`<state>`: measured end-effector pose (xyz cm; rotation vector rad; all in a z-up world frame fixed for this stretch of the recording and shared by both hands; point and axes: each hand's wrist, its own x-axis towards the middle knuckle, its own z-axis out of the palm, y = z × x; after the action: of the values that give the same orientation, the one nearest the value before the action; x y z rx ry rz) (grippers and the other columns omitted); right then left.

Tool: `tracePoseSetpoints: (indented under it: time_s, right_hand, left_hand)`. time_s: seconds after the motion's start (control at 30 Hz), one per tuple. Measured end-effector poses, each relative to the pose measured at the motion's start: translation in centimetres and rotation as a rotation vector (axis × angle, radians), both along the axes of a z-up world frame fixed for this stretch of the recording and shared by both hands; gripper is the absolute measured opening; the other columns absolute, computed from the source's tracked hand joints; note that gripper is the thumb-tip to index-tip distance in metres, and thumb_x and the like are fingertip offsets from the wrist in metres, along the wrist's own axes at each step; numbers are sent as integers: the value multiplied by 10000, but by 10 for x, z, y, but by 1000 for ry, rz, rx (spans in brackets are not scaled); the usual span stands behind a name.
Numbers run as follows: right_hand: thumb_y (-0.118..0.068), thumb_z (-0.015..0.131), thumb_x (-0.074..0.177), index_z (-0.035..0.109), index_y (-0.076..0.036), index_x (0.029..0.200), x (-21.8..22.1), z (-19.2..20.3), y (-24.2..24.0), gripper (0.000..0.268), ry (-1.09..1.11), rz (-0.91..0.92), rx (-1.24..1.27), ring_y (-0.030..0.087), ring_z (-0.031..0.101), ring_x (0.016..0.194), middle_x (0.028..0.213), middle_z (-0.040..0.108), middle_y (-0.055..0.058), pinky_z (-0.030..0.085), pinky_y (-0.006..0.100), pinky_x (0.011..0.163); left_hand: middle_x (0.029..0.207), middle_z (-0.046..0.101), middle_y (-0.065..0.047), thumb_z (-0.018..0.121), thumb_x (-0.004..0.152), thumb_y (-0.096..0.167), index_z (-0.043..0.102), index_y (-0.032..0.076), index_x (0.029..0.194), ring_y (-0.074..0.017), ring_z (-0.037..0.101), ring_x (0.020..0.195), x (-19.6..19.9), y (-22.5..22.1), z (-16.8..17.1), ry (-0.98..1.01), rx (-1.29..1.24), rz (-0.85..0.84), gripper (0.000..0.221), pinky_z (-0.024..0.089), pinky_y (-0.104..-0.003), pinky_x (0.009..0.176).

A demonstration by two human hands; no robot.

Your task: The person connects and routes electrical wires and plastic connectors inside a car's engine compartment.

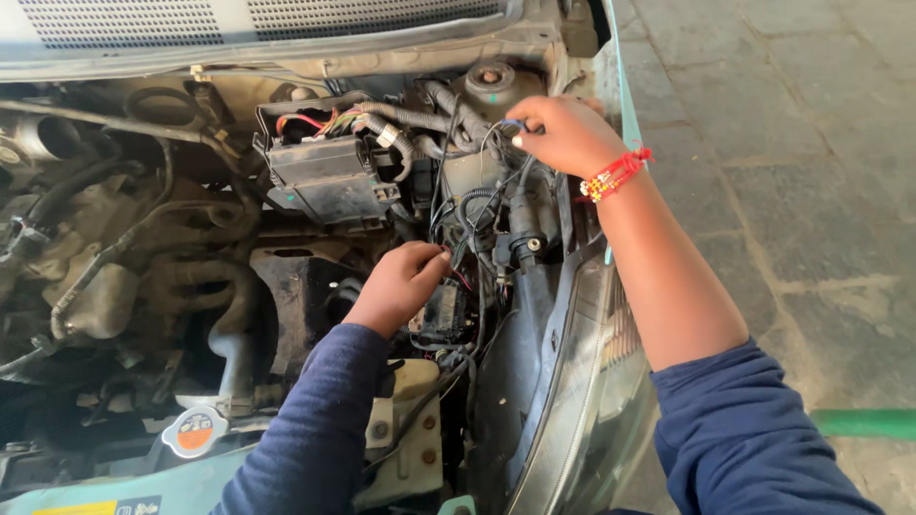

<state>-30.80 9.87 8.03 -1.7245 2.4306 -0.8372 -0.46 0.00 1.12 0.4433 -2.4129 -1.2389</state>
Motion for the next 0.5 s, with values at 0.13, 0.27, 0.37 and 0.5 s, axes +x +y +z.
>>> tracePoseSetpoints:
  time_s: [0.13,0.27,0.37,0.5]
  right_hand:
    - [-202,688,907,716,-97,1191,1,7,2,303,-73,4,33,232,734,929,1005,780,74,520,353,802]
    - [-82,512,912,715,-142,1198,5,8,0,357,-176,-65,92,195,719,848,967,791,-4,514,368,780]
    - [-44,507,885,727,-147,1168,5,10,0,374,-13,-23,98,177,718,866,945,807,-2,365,386,954]
    - [-73,530,899,717,-174,1164,3,8,1,339,-15,-11,86,176,714,908,954,798,-24,327,414,977]
  left_hand:
    - [968,713,-174,595,949,293,749,16,977,-349,685,933,-3,2,3,-32,4,8,318,521,-412,837]
    - [998,714,-167,589,946,290,750,16,972,-348,682,949,1,1,3,-40,25,23,318,518,-409,852]
    - [1003,712,-169,581,951,285,749,13,971,-348,681,950,0,1,2,-54,29,7,320,519,-410,858]
    - [998,712,-170,582,953,287,751,13,970,-349,681,951,-1,1,1,-33,13,10,323,520,-412,857]
